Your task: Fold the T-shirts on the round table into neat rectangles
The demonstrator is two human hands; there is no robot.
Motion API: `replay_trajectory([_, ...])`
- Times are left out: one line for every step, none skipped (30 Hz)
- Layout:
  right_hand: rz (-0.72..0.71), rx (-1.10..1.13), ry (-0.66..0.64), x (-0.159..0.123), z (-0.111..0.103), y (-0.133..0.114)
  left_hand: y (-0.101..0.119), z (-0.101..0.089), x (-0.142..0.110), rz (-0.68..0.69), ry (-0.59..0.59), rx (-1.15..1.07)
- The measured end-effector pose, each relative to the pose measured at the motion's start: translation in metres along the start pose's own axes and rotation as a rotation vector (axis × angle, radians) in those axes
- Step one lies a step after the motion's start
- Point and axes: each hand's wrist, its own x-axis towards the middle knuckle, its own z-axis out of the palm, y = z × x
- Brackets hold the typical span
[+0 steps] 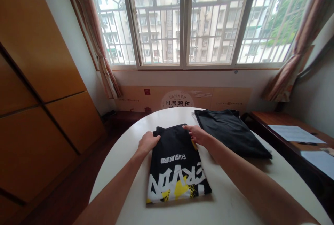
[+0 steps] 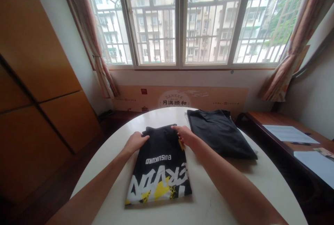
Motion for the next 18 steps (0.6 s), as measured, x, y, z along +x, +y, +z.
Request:
replay_trajectory([0.000, -0.017, -0.023, 0.005, 0.002, -0.004, -0.001, -0.001, 0.000, 0.010, -0.003, 0.014])
replay_trajectory([-0.008, -0.040, -0.042, 0.009, 0.004, -0.006, -0.003, -0.001, 0.001, 0.032, -0.003, 0.022])
replay_trajectory([-0.024, -0.063, -0.058, 0.012, 0.006, -0.007, -0.003, 0.000, 0.002, 0.068, 0.001, 0.020])
replay_trajectory([-0.043, -0.079, -0.074, 0.015, 0.009, -0.007, -0.003, 0.001, 0.003, 0.112, 0.013, 0.002])
replay_trajectory([-0.065, -0.091, -0.089, 0.016, 0.011, -0.006, -0.002, 0.002, 0.004, 0.156, 0.031, -0.040])
replay_trajectory([-0.089, -0.097, -0.103, 0.016, 0.013, -0.005, -0.001, 0.003, 0.004, 0.193, 0.049, -0.112])
replay_trajectory([-0.117, -0.096, -0.113, 0.015, 0.015, -0.002, 0.001, 0.004, 0.004, 0.215, 0.060, -0.217])
replay_trajectory([-0.147, -0.090, -0.115, 0.014, 0.016, 0.000, 0.004, 0.005, 0.002, 0.213, 0.059, -0.352])
replay_trajectory([-0.179, -0.079, -0.106, 0.011, 0.016, 0.003, 0.007, 0.006, 0.000, 0.191, 0.040, -0.511])
replay_trajectory([-0.215, -0.067, -0.090, 0.007, 0.016, 0.004, 0.011, 0.006, -0.004, 0.161, -0.004, -0.680])
replay_trajectory([-0.251, -0.054, -0.068, 0.002, 0.014, 0.006, 0.014, 0.006, -0.009, 0.132, -0.075, -0.835])
replay_trajectory([-0.285, -0.040, -0.048, -0.003, 0.012, 0.006, 0.018, 0.006, -0.014, 0.110, -0.166, -0.955])
replay_trajectory([-0.322, -0.024, -0.037, -0.010, 0.008, 0.005, 0.023, 0.006, -0.019, 0.096, -0.271, -1.033])
replay_trajectory([-0.363, -0.007, -0.033, -0.018, 0.002, 0.003, 0.027, 0.006, -0.024, 0.090, -0.378, -1.076])
replay_trajectory([-0.407, 0.007, -0.029, -0.026, -0.004, 0.000, 0.033, 0.006, -0.028, 0.089, -0.476, -1.097])
replay_trajectory([-0.450, 0.016, -0.021, -0.035, -0.013, -0.005, 0.040, 0.007, -0.031, 0.086, -0.550, -1.115])
replay_trajectory([-0.487, 0.020, -0.006, -0.043, -0.023, -0.010, 0.049, 0.008, -0.033, 0.087, -0.595, -1.146])
replay_trajectory([-0.515, 0.020, 0.013, -0.052, -0.035, -0.017, 0.060, 0.009, -0.035, 0.096, -0.616, -1.194])
